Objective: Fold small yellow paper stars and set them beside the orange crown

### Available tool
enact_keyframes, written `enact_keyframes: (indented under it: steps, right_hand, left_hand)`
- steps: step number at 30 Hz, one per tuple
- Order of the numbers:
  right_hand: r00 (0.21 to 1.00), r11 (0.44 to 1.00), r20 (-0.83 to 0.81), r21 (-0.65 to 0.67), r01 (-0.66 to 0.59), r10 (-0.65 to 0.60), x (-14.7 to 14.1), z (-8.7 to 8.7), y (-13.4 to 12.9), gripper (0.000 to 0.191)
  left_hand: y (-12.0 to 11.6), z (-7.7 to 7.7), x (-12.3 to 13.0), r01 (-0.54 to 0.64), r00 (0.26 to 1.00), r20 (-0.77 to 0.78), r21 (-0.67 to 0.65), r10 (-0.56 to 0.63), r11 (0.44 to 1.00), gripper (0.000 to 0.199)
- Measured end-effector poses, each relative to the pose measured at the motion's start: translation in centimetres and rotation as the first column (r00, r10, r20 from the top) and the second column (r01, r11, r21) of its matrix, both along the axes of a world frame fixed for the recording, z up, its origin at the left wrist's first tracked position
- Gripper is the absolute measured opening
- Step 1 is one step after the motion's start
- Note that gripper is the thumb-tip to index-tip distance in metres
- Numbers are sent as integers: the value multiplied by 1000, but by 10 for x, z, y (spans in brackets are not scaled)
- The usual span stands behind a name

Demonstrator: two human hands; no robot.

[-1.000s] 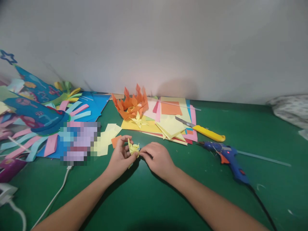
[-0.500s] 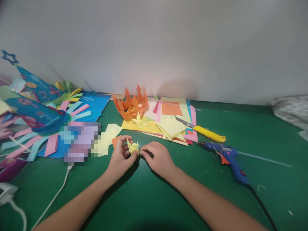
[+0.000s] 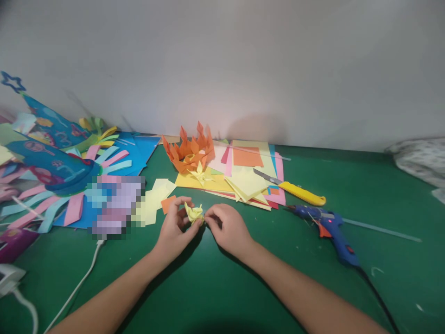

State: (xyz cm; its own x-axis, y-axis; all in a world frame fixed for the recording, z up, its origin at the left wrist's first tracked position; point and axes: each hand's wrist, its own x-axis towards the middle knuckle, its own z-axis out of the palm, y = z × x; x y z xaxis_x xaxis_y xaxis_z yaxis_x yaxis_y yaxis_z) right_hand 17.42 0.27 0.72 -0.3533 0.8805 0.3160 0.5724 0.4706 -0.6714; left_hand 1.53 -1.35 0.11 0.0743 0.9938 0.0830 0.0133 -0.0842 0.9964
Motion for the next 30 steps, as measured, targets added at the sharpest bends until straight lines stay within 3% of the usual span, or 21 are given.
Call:
enact_keyframes:
  steps: [6, 11, 20, 26, 30]
  right_hand:
    - [999, 992, -24, 122, -26, 30, 2, 0, -1, 14]
    - [997, 988, -25, 138, -71, 75, 3, 0, -1, 15]
    - [994, 999, -99, -38, 30, -34, 3, -2, 3, 11]
    - [984, 977, -177, -205, -55, 18, 2, 1, 3, 15]
    - [957, 925, -287, -347, -152, 49, 2, 7, 4, 20]
  left_hand:
    - [9, 6, -3, 56, 975, 221, -239, -2, 970, 65]
    - [9, 8, -5, 149, 968, 238, -294, -79, 944, 58]
    - [5, 4, -4, 43, 993, 113, -218, -19, 975, 48]
    - [4, 1, -6, 47, 997, -55, -143, -56, 989, 40]
    - [0, 3, -6, 18, 985, -173, -43, -25, 999, 35]
